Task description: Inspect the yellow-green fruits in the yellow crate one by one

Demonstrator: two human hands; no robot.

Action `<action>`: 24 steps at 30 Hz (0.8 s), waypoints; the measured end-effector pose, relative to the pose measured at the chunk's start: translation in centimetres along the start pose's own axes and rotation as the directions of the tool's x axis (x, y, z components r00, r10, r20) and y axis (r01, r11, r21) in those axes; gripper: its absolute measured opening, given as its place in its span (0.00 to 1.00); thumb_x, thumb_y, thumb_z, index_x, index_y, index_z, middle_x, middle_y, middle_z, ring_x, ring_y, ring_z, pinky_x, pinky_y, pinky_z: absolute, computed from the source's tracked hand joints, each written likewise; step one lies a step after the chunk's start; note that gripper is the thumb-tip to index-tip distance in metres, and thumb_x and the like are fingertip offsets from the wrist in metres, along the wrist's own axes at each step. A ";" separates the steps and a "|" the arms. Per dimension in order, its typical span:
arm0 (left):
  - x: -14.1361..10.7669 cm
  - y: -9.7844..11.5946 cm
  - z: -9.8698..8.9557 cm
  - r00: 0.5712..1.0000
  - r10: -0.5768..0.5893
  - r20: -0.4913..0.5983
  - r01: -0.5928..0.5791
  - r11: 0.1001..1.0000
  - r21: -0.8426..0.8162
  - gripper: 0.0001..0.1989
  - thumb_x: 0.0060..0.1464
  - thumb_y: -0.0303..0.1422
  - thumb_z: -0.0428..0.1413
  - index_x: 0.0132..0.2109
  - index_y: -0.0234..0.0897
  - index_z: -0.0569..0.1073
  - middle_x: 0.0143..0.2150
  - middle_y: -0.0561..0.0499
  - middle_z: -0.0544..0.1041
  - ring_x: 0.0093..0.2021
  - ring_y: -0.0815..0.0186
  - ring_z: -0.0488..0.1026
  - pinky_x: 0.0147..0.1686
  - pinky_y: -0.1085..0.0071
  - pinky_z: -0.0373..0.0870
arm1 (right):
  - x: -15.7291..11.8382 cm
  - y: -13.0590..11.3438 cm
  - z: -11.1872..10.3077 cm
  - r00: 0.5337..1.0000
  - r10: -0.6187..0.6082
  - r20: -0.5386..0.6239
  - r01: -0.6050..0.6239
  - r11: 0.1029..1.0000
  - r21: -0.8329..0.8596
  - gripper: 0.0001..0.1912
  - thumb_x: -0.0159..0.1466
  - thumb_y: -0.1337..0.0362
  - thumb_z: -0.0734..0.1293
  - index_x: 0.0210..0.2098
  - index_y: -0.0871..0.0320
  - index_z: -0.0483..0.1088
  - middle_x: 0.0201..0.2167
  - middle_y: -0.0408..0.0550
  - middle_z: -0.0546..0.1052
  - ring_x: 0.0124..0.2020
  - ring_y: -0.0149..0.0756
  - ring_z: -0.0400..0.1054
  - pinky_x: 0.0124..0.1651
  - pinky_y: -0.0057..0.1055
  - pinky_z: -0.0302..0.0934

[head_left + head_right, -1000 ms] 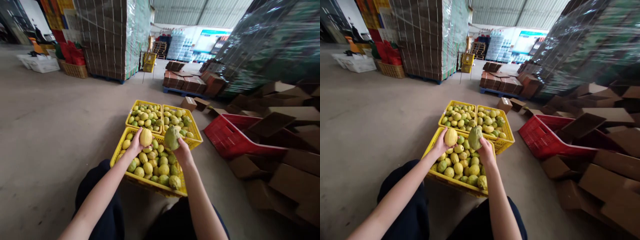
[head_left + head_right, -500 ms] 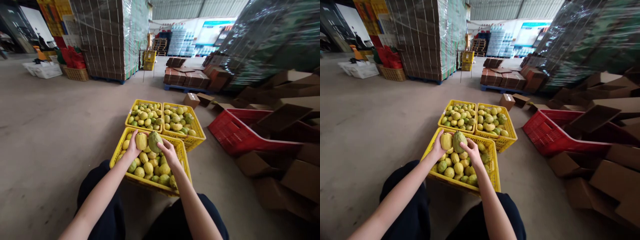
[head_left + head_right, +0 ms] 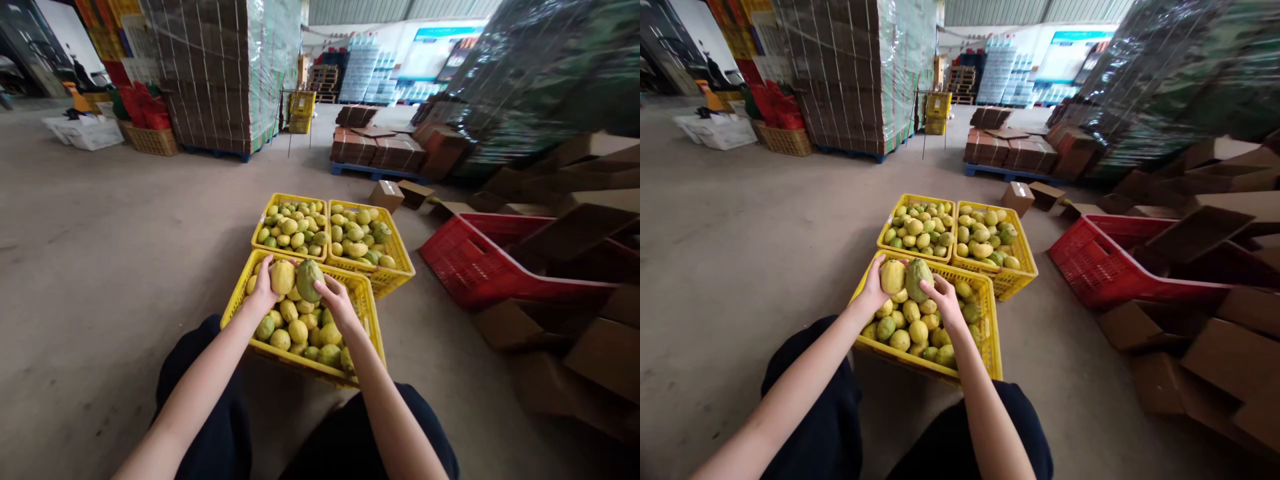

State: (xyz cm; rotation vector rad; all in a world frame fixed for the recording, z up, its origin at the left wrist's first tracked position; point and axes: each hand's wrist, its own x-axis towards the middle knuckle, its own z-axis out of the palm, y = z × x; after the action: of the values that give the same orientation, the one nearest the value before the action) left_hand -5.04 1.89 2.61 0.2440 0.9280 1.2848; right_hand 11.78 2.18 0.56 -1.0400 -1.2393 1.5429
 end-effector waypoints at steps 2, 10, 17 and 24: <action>-0.2 0.1 0.0 1.000 -0.004 0.008 0.005 0.994 -0.108 0.25 0.64 0.43 0.42 0.50 0.33 0.78 0.37 0.43 0.83 0.45 0.55 0.80 0.45 0.64 0.77 | 0.0 0.1 0.2 1.000 0.019 -0.014 -0.019 0.999 0.031 0.26 0.50 0.44 0.76 0.39 0.57 0.79 0.38 0.49 0.83 0.41 0.47 0.75 0.41 0.35 0.67; -0.3 0.3 -0.3 0.997 -0.045 0.061 0.059 0.963 -0.263 0.22 0.61 0.41 0.48 0.50 0.29 0.77 0.38 0.40 0.81 0.42 0.53 0.80 0.45 0.61 0.77 | 0.1 0.3 0.7 0.996 0.060 -0.064 -0.052 0.992 0.114 0.28 0.50 0.42 0.75 0.39 0.58 0.80 0.38 0.48 0.83 0.40 0.47 0.76 0.39 0.35 0.68; -0.6 0.6 0.3 0.999 -0.039 0.018 0.042 0.969 -0.242 0.23 0.64 0.41 0.44 0.47 0.27 0.76 0.33 0.39 0.80 0.41 0.53 0.79 0.44 0.60 0.77 | 0.3 0.5 0.8 0.992 0.077 -0.099 -0.065 0.991 0.119 0.28 0.48 0.42 0.76 0.37 0.58 0.80 0.35 0.49 0.83 0.38 0.46 0.76 0.37 0.34 0.68; -0.7 0.6 0.4 0.999 -0.035 -0.001 0.034 0.973 -0.227 0.22 0.64 0.40 0.44 0.47 0.27 0.76 0.33 0.41 0.80 0.38 0.55 0.80 0.43 0.63 0.76 | 0.3 0.6 0.8 0.994 0.062 -0.088 -0.052 0.992 0.116 0.27 0.50 0.42 0.75 0.38 0.59 0.80 0.35 0.49 0.82 0.38 0.45 0.76 0.37 0.34 0.67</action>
State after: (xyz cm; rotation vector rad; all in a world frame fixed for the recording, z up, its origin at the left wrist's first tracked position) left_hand -5.14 1.63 3.54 0.0452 0.7784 1.3470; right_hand 10.86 2.23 0.10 -1.0679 -1.0555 1.5725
